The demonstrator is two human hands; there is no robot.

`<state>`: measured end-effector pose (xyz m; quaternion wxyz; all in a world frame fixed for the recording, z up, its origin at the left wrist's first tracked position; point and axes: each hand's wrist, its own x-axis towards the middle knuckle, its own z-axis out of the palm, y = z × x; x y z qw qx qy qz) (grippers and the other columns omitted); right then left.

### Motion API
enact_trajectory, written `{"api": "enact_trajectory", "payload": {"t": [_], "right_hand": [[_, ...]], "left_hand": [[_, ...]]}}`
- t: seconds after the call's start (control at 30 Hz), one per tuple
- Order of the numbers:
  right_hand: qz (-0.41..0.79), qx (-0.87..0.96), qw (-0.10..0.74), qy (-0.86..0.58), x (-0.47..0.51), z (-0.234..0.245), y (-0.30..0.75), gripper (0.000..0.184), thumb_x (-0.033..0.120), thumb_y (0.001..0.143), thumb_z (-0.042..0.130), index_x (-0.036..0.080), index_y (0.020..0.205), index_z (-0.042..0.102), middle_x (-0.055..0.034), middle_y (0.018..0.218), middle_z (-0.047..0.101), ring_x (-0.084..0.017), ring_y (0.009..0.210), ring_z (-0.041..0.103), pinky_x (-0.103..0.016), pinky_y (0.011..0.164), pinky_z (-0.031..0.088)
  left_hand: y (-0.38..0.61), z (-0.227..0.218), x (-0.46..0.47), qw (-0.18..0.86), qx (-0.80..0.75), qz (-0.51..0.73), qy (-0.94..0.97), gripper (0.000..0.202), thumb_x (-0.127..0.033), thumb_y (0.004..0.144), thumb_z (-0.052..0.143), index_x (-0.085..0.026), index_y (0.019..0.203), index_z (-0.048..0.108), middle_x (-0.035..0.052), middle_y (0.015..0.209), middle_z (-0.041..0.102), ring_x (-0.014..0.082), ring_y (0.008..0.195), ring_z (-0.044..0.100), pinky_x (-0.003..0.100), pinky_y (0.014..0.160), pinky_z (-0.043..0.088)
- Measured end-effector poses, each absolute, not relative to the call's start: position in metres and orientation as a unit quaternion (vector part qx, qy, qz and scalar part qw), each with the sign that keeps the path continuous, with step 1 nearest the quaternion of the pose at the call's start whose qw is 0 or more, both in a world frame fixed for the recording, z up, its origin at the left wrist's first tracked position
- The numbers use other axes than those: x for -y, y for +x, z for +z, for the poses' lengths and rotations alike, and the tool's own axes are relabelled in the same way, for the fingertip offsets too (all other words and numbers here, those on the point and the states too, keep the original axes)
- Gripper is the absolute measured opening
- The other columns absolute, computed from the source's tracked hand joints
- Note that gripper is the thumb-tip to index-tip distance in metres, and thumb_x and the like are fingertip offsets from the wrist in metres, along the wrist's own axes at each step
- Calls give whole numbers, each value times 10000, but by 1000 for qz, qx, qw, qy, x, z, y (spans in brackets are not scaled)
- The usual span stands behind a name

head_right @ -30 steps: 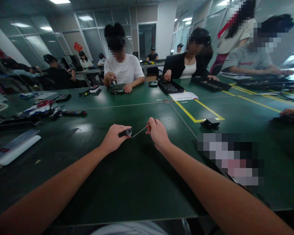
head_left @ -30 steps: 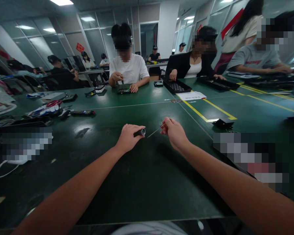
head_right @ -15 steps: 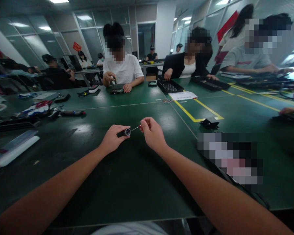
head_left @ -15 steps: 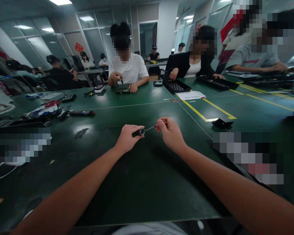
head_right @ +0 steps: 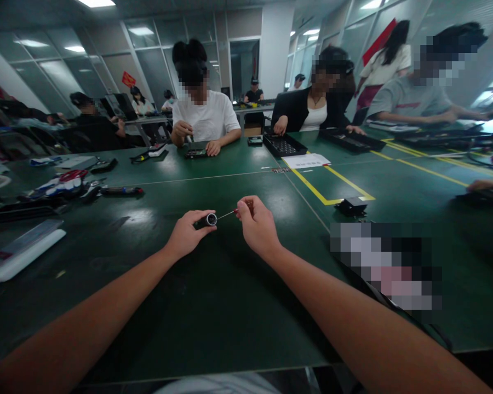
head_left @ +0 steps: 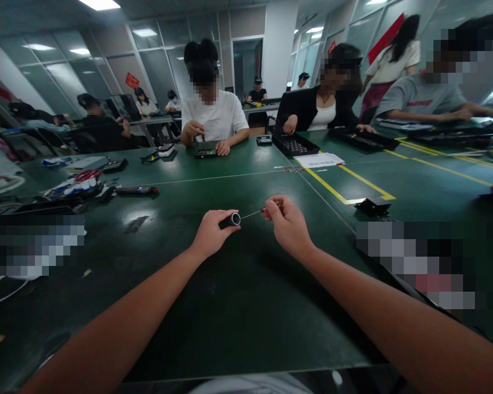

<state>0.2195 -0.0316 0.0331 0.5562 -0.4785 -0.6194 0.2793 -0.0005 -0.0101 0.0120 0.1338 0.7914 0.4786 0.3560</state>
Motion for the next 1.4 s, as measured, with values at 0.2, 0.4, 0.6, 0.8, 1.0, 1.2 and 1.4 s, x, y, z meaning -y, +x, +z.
{"api": "enact_trajectory", "payload": {"t": [0.2, 0.4, 0.6, 0.8, 1.0, 1.2, 1.4], "right_hand": [[258, 641, 566, -450, 36, 38, 219, 205, 416, 985, 484, 231, 970, 572, -24, 833, 678, -180, 768, 643, -337, 737, 494], [193, 677, 522, -482, 40, 41, 218, 199, 397, 989, 462, 237, 933, 566, -20, 782, 669, -186, 718, 625, -325, 680, 443], [182, 664, 525, -501, 36, 40, 221, 207, 401, 990, 450, 237, 920, 556, -24, 784, 670, -197, 724, 625, -333, 690, 430], [179, 660, 523, -509, 34, 40, 222, 203, 393, 989, 455, 233, 920, 559, -24, 787, 662, -199, 726, 620, -333, 691, 419], [182, 661, 520, -510, 34, 41, 222, 216, 389, 994, 447, 227, 915, 565, -25, 788, 658, -194, 727, 614, -325, 685, 415], [191, 666, 521, -499, 31, 37, 223, 235, 410, 995, 447, 226, 907, 565, -25, 793, 667, -197, 755, 632, -324, 703, 425], [199, 668, 514, -499, 31, 39, 222, 225, 396, 997, 445, 226, 908, 564, -19, 795, 665, -191, 757, 636, -319, 698, 423]], "left_hand": [[0, 12, 10, 133, -476, 363, 790, 402, -251, 815, 789, -290, 1205, 696, 40, 1157, 723, 263, 1089, 617, 472, 1017, 436], [0, 11, 9, 129, -474, 352, 796, 407, -250, 793, 811, -294, 1184, 705, 39, 1149, 726, 266, 1085, 620, 478, 1024, 430], [-2, 12, 8, 145, -498, 346, 782, 409, -285, 810, 798, -282, 1205, 693, 39, 1122, 722, 263, 1049, 622, 471, 1002, 449], [-1, 13, 10, 180, -496, 358, 771, 386, -310, 845, 760, -262, 1220, 683, 50, 1149, 701, 253, 1080, 632, 441, 998, 477], [-3, 8, 5, 285, -489, 449, 691, 467, -327, 851, 723, -230, 1294, 615, 87, 1238, 672, 242, 1150, 630, 429, 1067, 465], [4, 16, 9, 460, -442, 539, 551, 293, -307, 891, 475, -200, 1141, 585, 68, 979, 661, 158, 777, 632, 258, 635, 494], [13, 51, 28, 411, -502, 395, 650, 216, -393, 844, 641, -194, 908, 590, -17, 672, 552, 126, 583, 507, 240, 559, 376]]}}
